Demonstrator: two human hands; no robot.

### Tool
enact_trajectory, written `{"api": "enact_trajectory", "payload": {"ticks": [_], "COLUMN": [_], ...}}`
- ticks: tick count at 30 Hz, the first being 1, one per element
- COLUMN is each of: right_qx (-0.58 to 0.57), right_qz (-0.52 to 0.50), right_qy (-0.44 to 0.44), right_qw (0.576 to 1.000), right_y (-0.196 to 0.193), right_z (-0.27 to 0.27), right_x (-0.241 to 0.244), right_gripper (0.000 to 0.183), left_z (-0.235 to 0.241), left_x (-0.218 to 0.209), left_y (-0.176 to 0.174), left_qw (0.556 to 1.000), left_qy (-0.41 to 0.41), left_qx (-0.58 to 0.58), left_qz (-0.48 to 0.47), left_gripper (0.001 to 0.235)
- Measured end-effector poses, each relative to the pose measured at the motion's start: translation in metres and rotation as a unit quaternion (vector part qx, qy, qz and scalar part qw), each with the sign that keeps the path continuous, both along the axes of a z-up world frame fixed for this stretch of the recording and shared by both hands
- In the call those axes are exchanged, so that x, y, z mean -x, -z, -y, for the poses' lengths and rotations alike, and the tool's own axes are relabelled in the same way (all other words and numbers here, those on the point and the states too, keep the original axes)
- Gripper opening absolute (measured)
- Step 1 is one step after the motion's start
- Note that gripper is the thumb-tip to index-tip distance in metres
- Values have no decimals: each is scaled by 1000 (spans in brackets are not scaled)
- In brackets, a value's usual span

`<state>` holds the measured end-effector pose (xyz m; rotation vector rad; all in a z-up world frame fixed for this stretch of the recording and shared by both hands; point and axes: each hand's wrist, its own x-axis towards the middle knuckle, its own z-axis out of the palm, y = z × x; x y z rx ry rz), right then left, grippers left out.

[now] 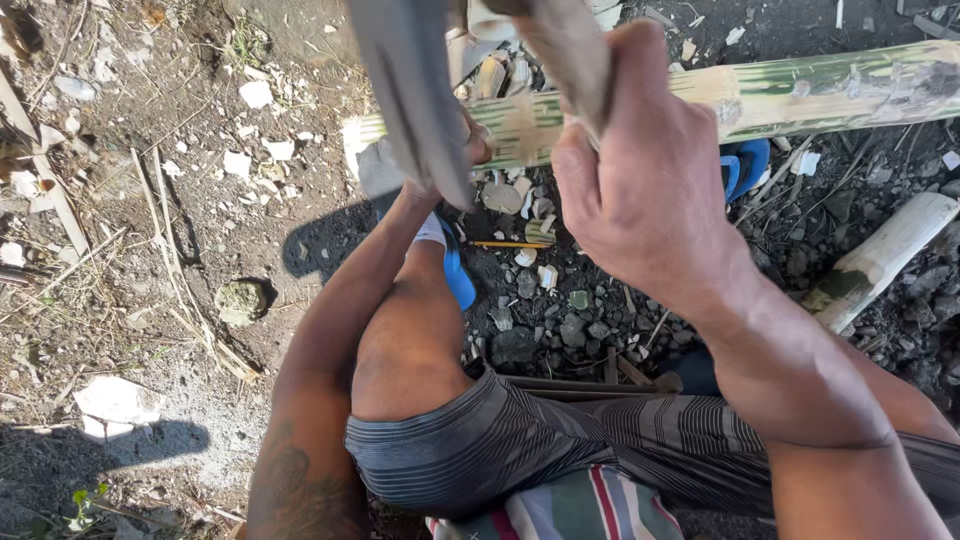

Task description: The person sits on the ground and uses a hammer and a wooden mallet to carve a hole into a large bamboo pole. They repeatedly strike the mallet to deepen the hole and occasionally use a pencil to mark the bamboo.

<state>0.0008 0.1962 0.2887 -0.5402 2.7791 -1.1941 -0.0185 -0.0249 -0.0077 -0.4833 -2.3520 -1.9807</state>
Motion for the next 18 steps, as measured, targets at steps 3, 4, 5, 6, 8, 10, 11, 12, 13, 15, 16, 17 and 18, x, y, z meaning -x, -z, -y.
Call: {"api": "enact_trajectory", "payload": {"ticks": [3,4,5,6,8,10,11,12,13,15,16,17,18], "right_qx": [-25,-153,-279,-275,-266,-185,-143,-111,-81,-74,-96,-117,-137], "right_qz": [-60,38,131,182,281,165,92,69,58,60,73,85,117], "right_qy": [-64,-87,-100,-91,-85,-64,-52,-33,-17,-8,-16,-24,-49], "right_qw": [996,984,946,940,918,967,984,991,995,995,993,989,982], "right_y": [65,84,95,98,87,66,56,48,42,56,75,91,106], "right_z": [23,29,30,28,19,14,10,6,1,1,9,15,19], "right_x": [-3,-2,-2,-6,-9,-26,-18,-13,-20,-23,-20,-22,-29], "right_gripper": [61,44,27,28,33,32,31,29,27,26,27,28,28], "left_z": [0,2,5,6,5,5,-2,-7,-5,5,3,1,2], "left_x": [-11,-20,-26,-27,-7,-32,-31,-25,-28,-30,-30,-31,-35], "left_y": [-2,-10,-19,-25,-26,-21,-21,-21,-19,-19,-20,-22,-25], "left_qw": [992,994,993,990,986,983,988,990,987,952,958,963,967], "left_qy": [-79,-62,-37,-11,0,-11,-32,-53,-29,12,17,22,28], "left_qx": [-1,-44,-88,-132,-101,-42,2,46,-44,-220,-225,-228,-230], "left_qz": [101,85,64,45,135,178,150,121,154,212,178,143,107], "left_gripper": [29,38,47,56,32,22,23,24,26,32,38,44,51]}}
